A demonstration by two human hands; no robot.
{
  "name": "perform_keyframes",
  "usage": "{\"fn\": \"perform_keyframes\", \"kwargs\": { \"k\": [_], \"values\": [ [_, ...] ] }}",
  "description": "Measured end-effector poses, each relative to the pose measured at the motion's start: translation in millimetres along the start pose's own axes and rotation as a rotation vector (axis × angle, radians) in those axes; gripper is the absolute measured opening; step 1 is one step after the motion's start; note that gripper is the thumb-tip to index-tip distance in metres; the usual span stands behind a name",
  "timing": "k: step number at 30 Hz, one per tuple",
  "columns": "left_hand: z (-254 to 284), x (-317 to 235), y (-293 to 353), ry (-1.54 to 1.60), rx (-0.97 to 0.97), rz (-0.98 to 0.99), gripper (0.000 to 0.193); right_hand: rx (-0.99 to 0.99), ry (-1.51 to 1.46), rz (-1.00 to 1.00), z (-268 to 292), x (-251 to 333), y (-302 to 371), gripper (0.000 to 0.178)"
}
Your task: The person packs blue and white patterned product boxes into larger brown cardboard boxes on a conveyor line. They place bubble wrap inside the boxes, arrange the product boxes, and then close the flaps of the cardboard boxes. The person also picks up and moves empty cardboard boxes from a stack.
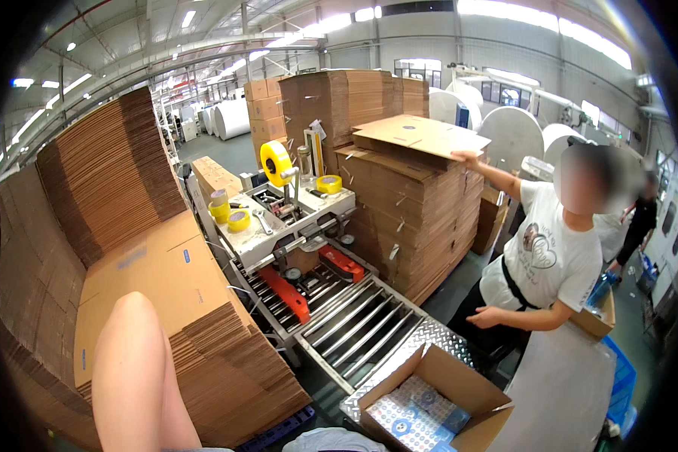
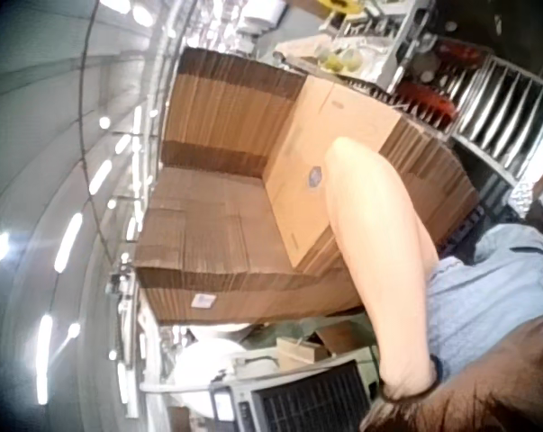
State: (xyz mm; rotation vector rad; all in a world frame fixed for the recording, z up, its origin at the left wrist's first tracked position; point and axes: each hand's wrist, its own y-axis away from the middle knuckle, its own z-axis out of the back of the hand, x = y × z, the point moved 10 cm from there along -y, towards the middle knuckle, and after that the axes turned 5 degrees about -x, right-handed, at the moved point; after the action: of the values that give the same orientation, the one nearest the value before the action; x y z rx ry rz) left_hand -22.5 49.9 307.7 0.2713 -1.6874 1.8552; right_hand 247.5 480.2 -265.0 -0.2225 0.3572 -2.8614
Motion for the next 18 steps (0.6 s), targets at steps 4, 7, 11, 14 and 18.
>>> {"fn": "perform_keyframes", "kwargs": {
  "k": [4,7,11,14,18],
  "values": [
    [8,-12,-19,-0.056,0.049,-0.004,0.019,0.055,-0.032,0.038,-29,-3,4,0.062],
    [9,-12,-16,-0.056,0.057,-0.009,0.020,0.059,-0.026,0.040,-25,6,2,0.063],
    [12,-7,-4,-0.017,0.017,-0.032,0.020,0.018,-0.011,-0.003,-11,-1,3,0.064],
    [13,-9,-6,-0.007,0.019,-0.052,0.020,0.002,-0.022,-0.003,-9,5,1,0.064],
    [14,-8,-7,0.010,0.012,-0.087,0.020,-0.018,-0.023,-0.008,-3,9,-3,0.065]
  ]
}}
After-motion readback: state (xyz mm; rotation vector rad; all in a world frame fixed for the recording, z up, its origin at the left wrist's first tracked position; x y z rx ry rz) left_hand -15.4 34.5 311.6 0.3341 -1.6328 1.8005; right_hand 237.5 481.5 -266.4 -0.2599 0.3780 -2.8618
